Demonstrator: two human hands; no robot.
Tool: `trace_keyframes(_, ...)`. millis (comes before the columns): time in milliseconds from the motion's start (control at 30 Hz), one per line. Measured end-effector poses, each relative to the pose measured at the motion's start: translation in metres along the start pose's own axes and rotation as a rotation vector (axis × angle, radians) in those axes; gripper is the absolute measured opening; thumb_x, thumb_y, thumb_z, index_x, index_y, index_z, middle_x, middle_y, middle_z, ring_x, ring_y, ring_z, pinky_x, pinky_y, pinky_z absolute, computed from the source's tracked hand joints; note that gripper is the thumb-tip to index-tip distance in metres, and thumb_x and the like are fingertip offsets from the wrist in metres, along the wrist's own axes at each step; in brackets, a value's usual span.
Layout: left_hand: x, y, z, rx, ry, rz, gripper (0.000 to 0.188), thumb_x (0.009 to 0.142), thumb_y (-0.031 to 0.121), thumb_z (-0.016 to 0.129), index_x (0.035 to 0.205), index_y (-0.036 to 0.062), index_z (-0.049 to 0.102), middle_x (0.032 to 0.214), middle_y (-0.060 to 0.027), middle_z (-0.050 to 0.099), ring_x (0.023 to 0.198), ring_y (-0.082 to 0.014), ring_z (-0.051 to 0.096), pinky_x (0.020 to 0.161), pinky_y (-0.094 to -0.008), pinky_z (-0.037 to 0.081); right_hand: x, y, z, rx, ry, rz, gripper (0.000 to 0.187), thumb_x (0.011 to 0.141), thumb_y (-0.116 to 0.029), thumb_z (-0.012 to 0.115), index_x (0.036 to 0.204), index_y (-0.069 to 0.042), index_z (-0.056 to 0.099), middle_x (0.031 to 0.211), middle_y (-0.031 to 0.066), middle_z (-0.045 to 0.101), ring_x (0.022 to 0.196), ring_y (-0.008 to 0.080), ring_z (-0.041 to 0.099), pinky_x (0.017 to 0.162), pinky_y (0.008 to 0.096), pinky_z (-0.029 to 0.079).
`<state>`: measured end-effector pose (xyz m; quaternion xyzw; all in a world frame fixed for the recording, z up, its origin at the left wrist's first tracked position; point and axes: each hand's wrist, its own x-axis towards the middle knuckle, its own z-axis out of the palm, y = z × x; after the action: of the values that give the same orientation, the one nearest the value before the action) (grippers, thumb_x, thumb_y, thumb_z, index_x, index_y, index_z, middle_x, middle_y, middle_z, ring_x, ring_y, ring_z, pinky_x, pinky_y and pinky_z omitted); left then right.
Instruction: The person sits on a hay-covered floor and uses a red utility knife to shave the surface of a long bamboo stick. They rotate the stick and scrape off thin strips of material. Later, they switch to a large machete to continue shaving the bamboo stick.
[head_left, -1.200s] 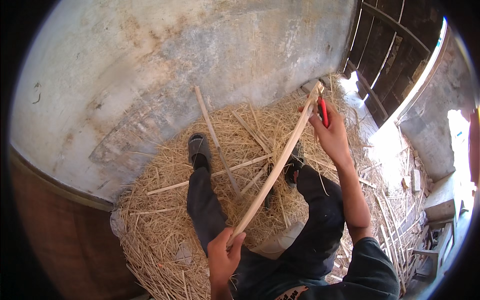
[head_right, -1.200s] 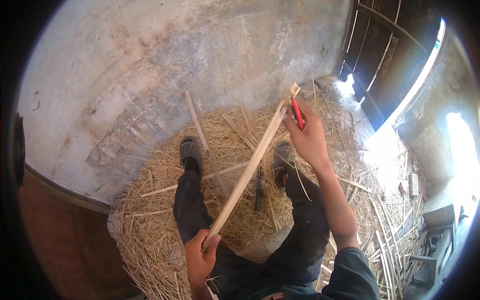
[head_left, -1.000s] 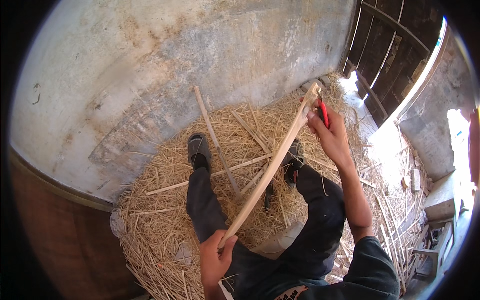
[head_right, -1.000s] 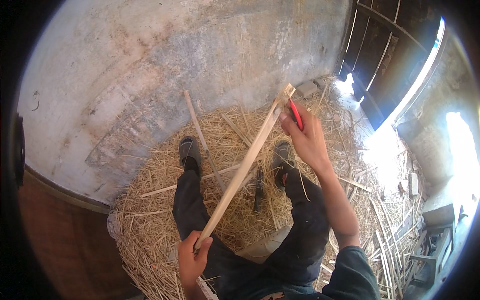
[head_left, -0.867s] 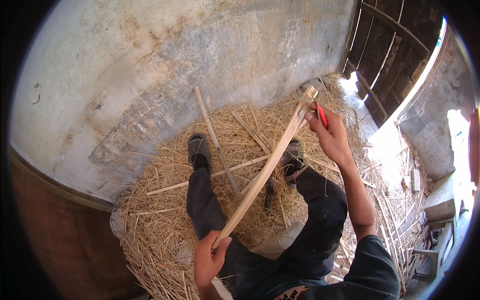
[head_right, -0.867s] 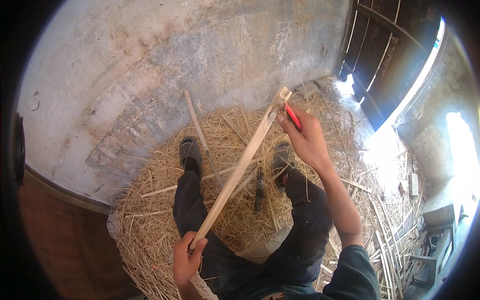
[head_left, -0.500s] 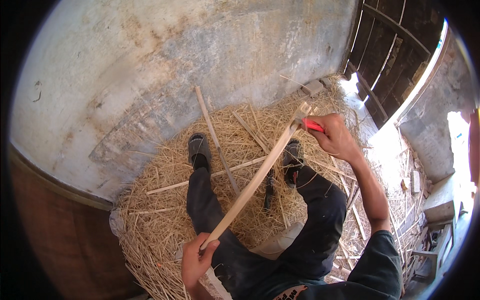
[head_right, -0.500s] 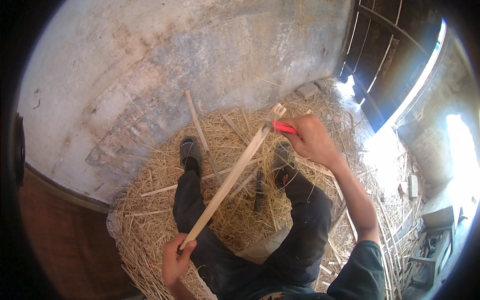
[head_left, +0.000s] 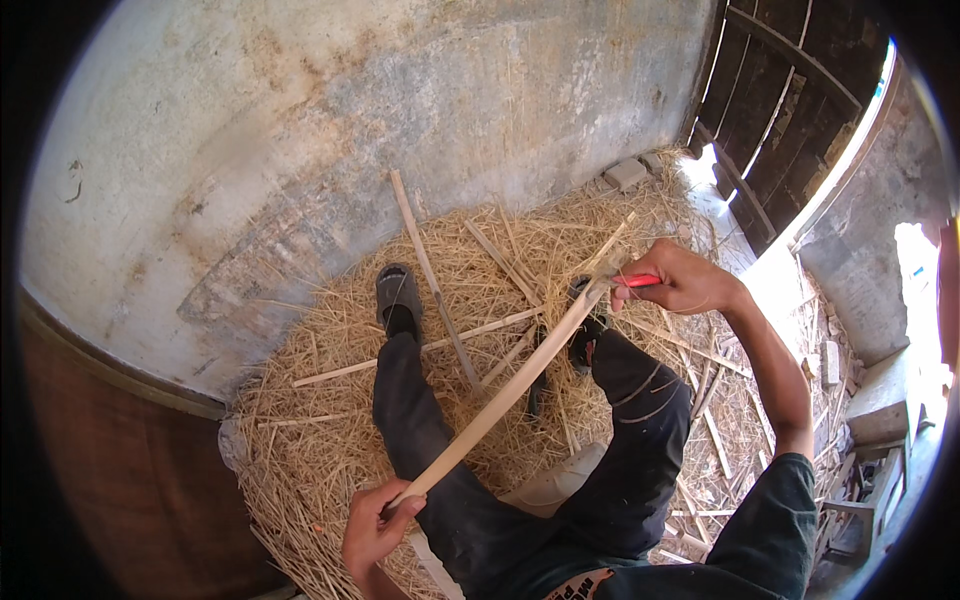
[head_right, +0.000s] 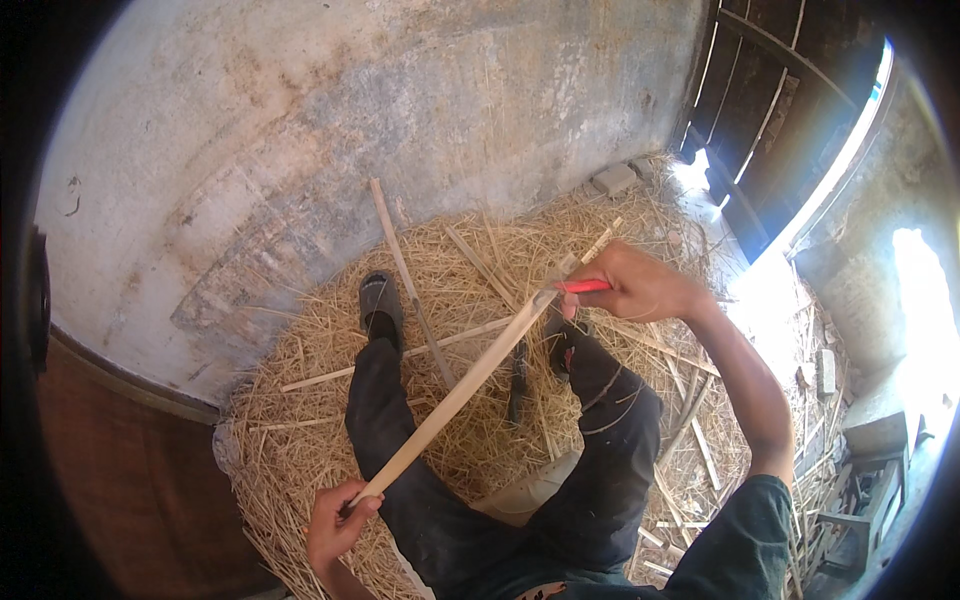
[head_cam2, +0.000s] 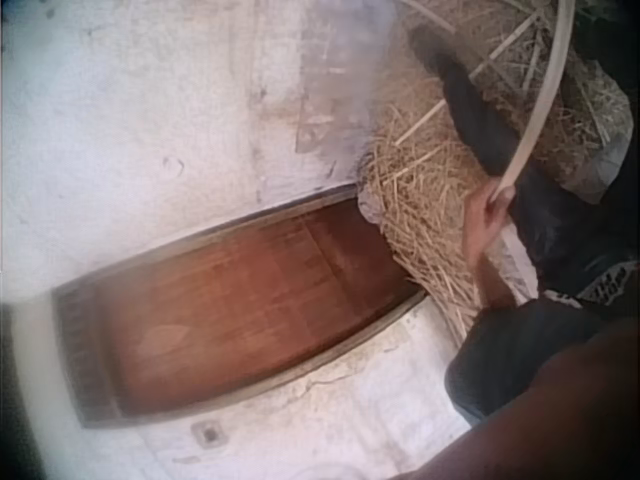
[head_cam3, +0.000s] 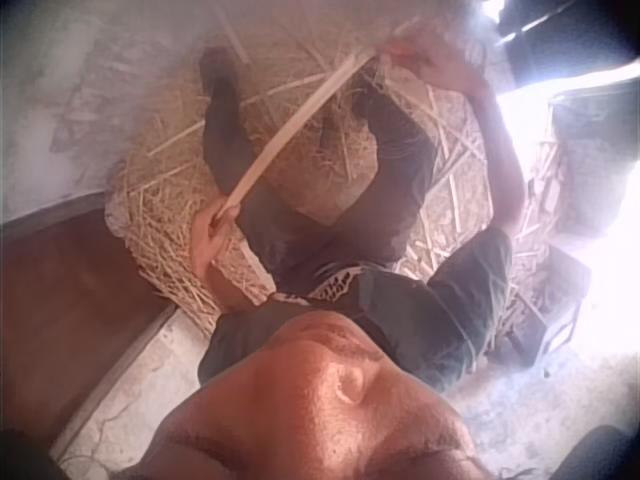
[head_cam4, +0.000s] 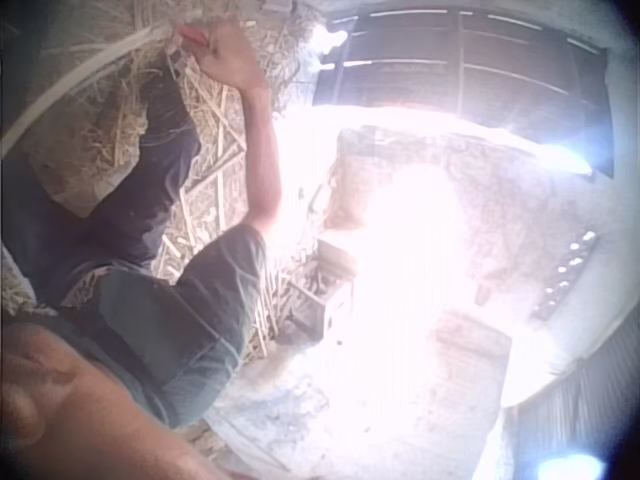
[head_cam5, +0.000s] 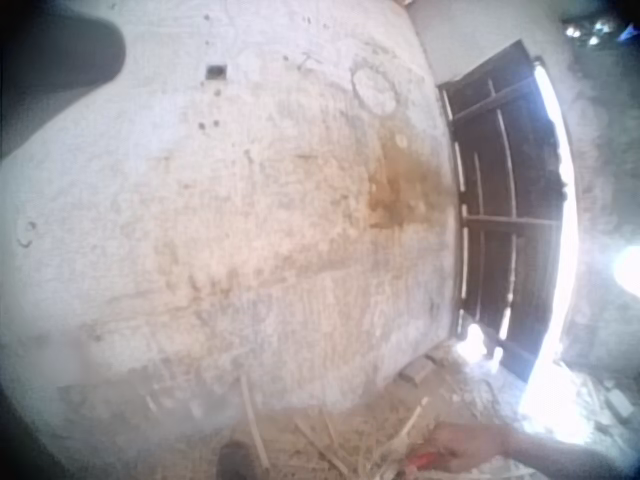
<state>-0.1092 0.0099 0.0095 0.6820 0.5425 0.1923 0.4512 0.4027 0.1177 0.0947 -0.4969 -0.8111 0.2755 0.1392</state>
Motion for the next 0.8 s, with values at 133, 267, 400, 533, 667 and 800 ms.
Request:
trace_keyframes(133, -0.002, 0.002, -0.002, -0.023, -0.016, 0.008, 0.016, 0.097, 0.018, 0.078, 0.104, 0.0029, 0.078, 0.065, 0.0006, 0.060, 0.052, -0.0046, 0.043, 0.048, -0.0267, 0.030, -0.003, 0.004, -0.002, 0.088, -0.053, -0.045, 0.021, 0.106, -0.019, 0.063, 0.104, -0.011, 0.082, 0.086, 0.0076, 0.077, 0.073, 0.0181, 0.067, 0.072, 0.0375, 0.049)
trace_keyframes(267, -0.005, -0.002, -0.007, -0.012, -0.050, -0.025, 0.015, 0.096, 0.015, 0.079, 0.105, 0.0031, 0.078, 0.066, -0.0005, 0.062, 0.052, -0.0055, 0.043, 0.049, -0.0274, 0.030, -0.007, -0.003, -0.007, 0.084, -0.166, 0.013, 0.021, 0.106, -0.020, 0.063, 0.105, -0.010, 0.082, 0.094, 0.0073, 0.079, 0.080, 0.0186, 0.071, 0.075, 0.0364, 0.050)
trace_keyframes(400, -0.007, 0.003, -0.010, -0.024, -0.063, -0.053, 0.016, 0.096, 0.015, 0.079, 0.106, 0.0032, 0.078, 0.065, -0.0005, 0.061, 0.052, -0.0056, 0.042, 0.049, -0.0276, 0.031, -0.007, 0.005, -0.003, 0.160, -0.205, -0.054, 0.025, 0.107, -0.028, 0.066, 0.108, -0.009, 0.083, 0.074, 0.0099, 0.068, 0.063, 0.0186, 0.056, 0.062, 0.0380, 0.042)
trace_keyframes(533, -0.008, -0.001, -0.012, -0.005, -0.083, -0.041, 0.018, 0.096, 0.015, 0.079, 0.108, 0.0022, 0.078, 0.065, -0.0012, 0.060, 0.052, -0.0061, 0.043, 0.049, -0.0280, 0.031, -0.009, 0.008, -0.005, 0.189, -0.306, -0.051, 0.027, 0.108, -0.029, 0.065, 0.110, -0.007, 0.082, 0.088, 0.0105, 0.077, 0.074, 0.0181, 0.066, 0.068, 0.0366, 0.048)
trace_keyframes(667, -0.009, -0.005, -0.014, -0.007, -0.102, -0.015, 0.021, 0.095, 0.015, 0.080, 0.109, 0.0002, 0.077, 0.065, -0.0022, 0.059, 0.052, -0.0069, 0.042, 0.049, -0.0286, 0.031, -0.011, 0.010, -0.009, 0.236, -0.402, -0.030, 0.030, 0.108, -0.029, 0.065, 0.112, -0.004, 0.081, 0.102, 0.0113, 0.081, 0.088, 0.0189, 0.074, 0.075, 0.0354, 0.052)
trace_keyframes(800, -0.010, -0.008, -0.013, -0.022, -0.103, 0.009, 0.022, 0.095, 0.014, 0.081, 0.110, -0.0008, 0.077, 0.064, -0.0023, 0.056, 0.052, -0.0075, 0.042, 0.049, -0.0288, 0.031, -0.013, 0.012, -0.010, 0.270, -0.442, -0.019, 0.030, 0.109, -0.029, 0.065, 0.113, -0.004, 0.081, 0.101, 0.0110, 0.081, 0.087, 0.0196, 0.075, 0.074, 0.0363, 0.053)
